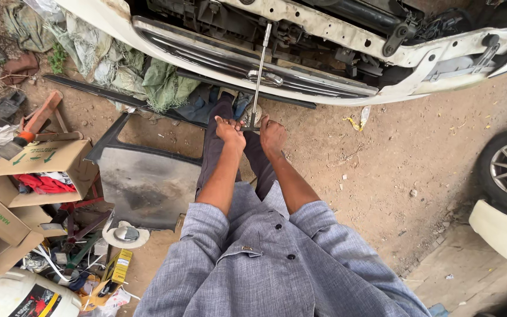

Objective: The person uses a socket wrench to loosen and remove bolts from the upper radiator support and grille area of a car, then manipulates clips and wiring harnesses by hand within the engine bay.

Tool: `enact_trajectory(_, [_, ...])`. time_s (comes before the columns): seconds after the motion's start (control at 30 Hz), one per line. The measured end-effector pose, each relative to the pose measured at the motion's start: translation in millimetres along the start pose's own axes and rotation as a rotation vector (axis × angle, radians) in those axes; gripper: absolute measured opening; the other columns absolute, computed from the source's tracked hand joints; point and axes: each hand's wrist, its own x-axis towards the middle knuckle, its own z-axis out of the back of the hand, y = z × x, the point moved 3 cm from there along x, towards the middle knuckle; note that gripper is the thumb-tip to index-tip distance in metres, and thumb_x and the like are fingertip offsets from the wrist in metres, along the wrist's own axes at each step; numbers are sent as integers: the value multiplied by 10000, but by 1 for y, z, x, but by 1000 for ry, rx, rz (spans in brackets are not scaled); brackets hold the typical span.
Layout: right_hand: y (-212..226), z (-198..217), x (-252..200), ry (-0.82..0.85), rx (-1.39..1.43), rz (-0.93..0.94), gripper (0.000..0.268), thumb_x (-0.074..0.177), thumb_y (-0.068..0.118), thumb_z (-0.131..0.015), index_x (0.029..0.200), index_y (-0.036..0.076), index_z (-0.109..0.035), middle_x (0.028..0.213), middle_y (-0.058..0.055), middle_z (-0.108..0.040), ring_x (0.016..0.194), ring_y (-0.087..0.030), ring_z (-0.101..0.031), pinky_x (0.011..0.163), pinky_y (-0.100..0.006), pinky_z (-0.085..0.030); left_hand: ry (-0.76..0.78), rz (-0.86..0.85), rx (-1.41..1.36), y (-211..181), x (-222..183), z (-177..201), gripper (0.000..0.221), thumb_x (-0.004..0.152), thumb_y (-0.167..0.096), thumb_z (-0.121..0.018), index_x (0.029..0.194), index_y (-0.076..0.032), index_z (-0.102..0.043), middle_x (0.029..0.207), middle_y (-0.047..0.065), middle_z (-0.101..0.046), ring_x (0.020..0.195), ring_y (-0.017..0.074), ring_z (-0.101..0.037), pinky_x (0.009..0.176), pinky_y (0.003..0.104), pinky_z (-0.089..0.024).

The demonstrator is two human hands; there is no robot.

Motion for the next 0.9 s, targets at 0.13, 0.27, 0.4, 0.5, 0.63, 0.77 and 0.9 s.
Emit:
enact_trajectory(0.13, [-8,-2,7,58,87,21,503,1011,396,-532,740,46,-771,670,-251,-668,621,-437,-668,631,-537,-524,118,-56,-4,6,-3,8,495,1124,-461,-365,748,-139,-359,581,13,-346,507,176,-356,649,433,-503])
enact_trajectory(0.27, [-26,2,22,23,6,12,512,1017,394,-534,722,41,-759,684,-237,-679,622,-410,-678,631,-513,-537,16,78,113,21,-14,9,460,1101,-445,-364,769,-127,-392,603,57,-448,594,277,-571,815,487,-552])
enact_trajectory(0.4, [-39,19,36,19,-97,37,526,1027,382,-537,689,37,-745,681,-231,-674,630,-407,-680,624,-511,-532,73,195,139,42,-14,4,439,1104,-454,-353,816,-128,-403,626,54,-478,665,284,-632,898,508,-534])
enact_trajectory(0.5, [-39,25,38,-11,-174,81,513,1010,390,-540,674,62,-746,647,-211,-673,586,-386,-674,594,-500,-533,37,214,132,48,-13,4,446,1104,-470,-351,823,-125,-398,617,48,-453,630,267,-592,866,498,-534])
enact_trajectory(0.63, [-32,7,37,301,-175,-2,630,1089,451,-459,653,59,-690,583,-171,-654,516,-290,-655,581,-474,-529,-19,151,3,31,-6,5,461,1106,-473,-397,806,-124,-401,584,20,-370,523,197,-410,740,467,-543])
enact_trajectory(0.77, [-11,-13,24,274,-61,107,616,1066,476,-439,670,81,-697,601,-129,-654,509,-251,-639,581,-443,-553,50,60,-10,-7,13,6,470,1087,-494,-383,773,-147,-353,569,1,-291,487,180,-305,630,419,-517])
enact_trajectory(0.9, [8,-16,19,365,-72,228,639,1041,548,-477,718,71,-754,710,-205,-676,705,-386,-679,716,-507,-540,58,-32,28,-33,16,5,465,1090,-481,-403,763,-158,-332,571,5,-289,480,177,-305,568,379,-474])
